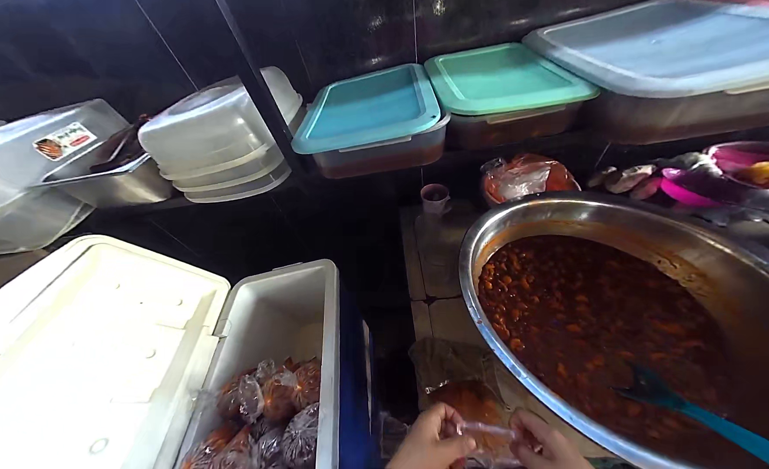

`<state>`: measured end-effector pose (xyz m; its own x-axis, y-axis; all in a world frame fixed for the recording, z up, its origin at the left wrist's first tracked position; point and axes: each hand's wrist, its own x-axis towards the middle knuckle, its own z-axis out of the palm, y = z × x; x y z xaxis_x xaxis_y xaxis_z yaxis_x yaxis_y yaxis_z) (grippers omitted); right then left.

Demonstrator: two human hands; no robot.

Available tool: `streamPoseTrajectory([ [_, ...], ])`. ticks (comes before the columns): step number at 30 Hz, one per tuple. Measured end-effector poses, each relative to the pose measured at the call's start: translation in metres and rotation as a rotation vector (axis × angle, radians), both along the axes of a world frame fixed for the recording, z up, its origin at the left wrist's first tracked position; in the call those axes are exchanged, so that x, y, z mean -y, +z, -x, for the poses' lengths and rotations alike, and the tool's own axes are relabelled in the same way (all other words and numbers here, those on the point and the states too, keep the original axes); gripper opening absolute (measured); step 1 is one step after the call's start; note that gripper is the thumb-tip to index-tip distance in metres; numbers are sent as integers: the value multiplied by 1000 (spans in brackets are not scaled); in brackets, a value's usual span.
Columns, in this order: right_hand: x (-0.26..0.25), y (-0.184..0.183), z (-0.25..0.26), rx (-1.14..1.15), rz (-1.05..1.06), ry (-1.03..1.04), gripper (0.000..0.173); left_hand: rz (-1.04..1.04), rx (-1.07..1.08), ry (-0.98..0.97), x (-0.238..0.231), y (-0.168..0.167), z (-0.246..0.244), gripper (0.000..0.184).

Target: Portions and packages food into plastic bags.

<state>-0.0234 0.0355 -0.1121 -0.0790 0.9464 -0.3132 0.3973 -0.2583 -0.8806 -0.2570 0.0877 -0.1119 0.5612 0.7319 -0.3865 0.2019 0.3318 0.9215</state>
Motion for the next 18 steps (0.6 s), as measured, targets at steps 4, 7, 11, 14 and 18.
streamPoseTrajectory([
  [4, -41, 6, 10, -439, 89, -129, 20, 21, 38, 130, -49, 15, -6, 29],
  [7, -76, 30, 27, -351, -95, -272, 13, -242, -158, 223, -78, 38, -10, 18],
  [11, -89, 57, 38, -282, -295, -422, 22, -533, -342, 312, -79, 79, -10, 9],
  [14, -69, 39, 38, -211, -268, -336, 18, -494, -498, 183, -55, 76, -5, 25],
  [18, -19, 0, 19, -186, 13, -98, 19, -333, -551, -87, -19, 38, 12, 28],
])
